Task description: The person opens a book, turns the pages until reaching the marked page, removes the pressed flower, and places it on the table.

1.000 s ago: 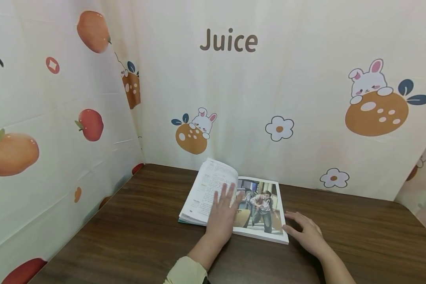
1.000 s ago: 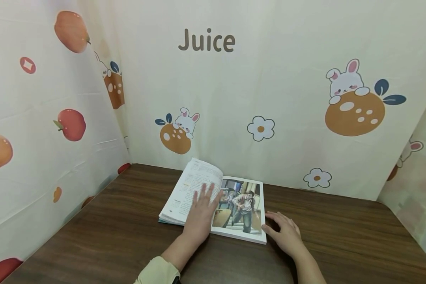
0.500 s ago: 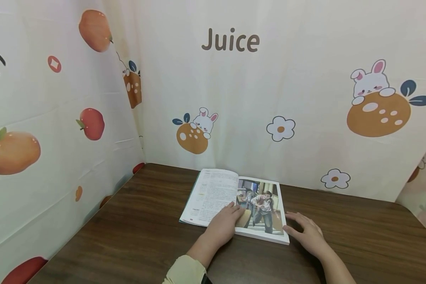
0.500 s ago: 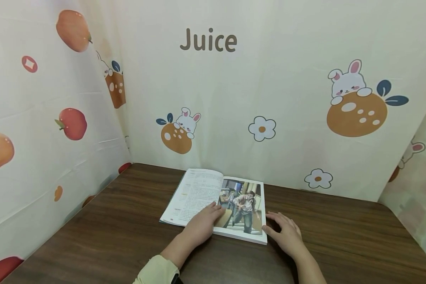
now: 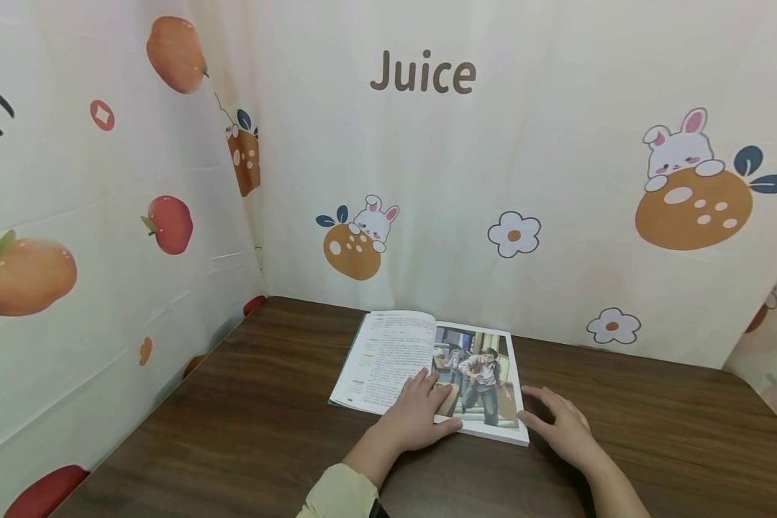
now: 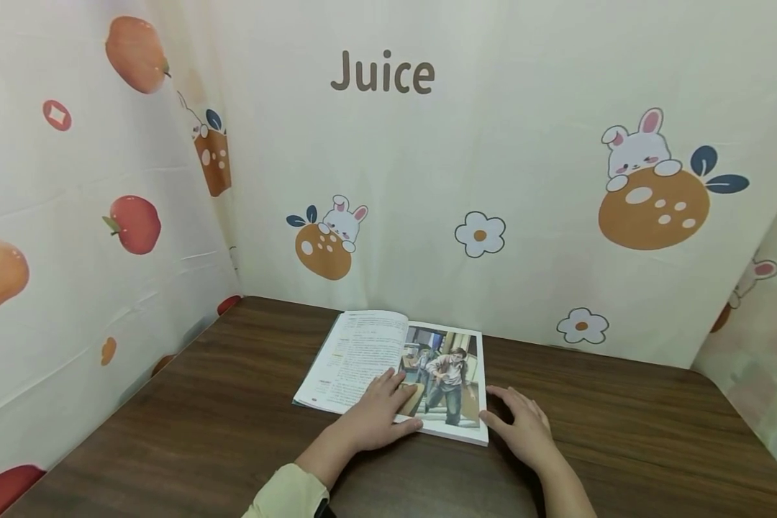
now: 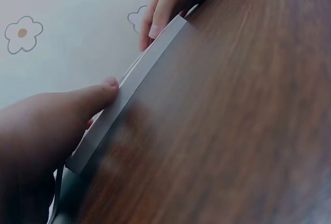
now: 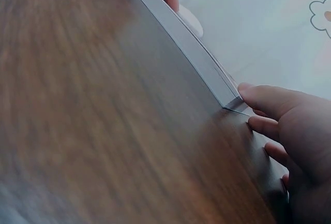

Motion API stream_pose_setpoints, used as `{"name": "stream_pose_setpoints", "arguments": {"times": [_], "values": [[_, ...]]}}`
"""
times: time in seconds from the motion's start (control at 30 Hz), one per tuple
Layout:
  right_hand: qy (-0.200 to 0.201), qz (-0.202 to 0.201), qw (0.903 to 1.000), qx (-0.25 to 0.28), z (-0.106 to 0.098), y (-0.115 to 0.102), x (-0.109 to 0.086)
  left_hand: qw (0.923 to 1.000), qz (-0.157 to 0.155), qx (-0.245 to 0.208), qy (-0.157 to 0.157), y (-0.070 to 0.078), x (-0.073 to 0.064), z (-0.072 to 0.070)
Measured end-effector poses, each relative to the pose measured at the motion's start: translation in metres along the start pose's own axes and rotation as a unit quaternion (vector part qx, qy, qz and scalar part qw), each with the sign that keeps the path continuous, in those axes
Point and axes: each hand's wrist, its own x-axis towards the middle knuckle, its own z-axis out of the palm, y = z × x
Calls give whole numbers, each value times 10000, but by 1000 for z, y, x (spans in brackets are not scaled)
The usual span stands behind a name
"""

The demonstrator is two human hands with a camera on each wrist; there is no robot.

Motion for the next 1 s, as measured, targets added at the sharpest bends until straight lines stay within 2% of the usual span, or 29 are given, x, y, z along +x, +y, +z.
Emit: {"name": "stream_pose_setpoints", "arguments": {"times": [0.13,0.37,0.47,0.6,0.83,1.0], "values": [[-4,-160,9998,132,-2,2,0,10000,18,-66,-13,1,1,1],[-103,-814,9960,364,-5,9,0,9998,16,-175,19,0,0,3],[-130,-921,9948,416,-6,10,0,9998,34,-202,34,0,1,3],[-66,-859,9955,382,-4,10,1,9997,32,-224,54,-2,1,3],[88,-327,9993,140,-1,6,-1,9996,37,-283,90,-2,0,4],[38,-172,9998,94,-1,3,-1,9995,39,-259,173,-1,0,4]]}}
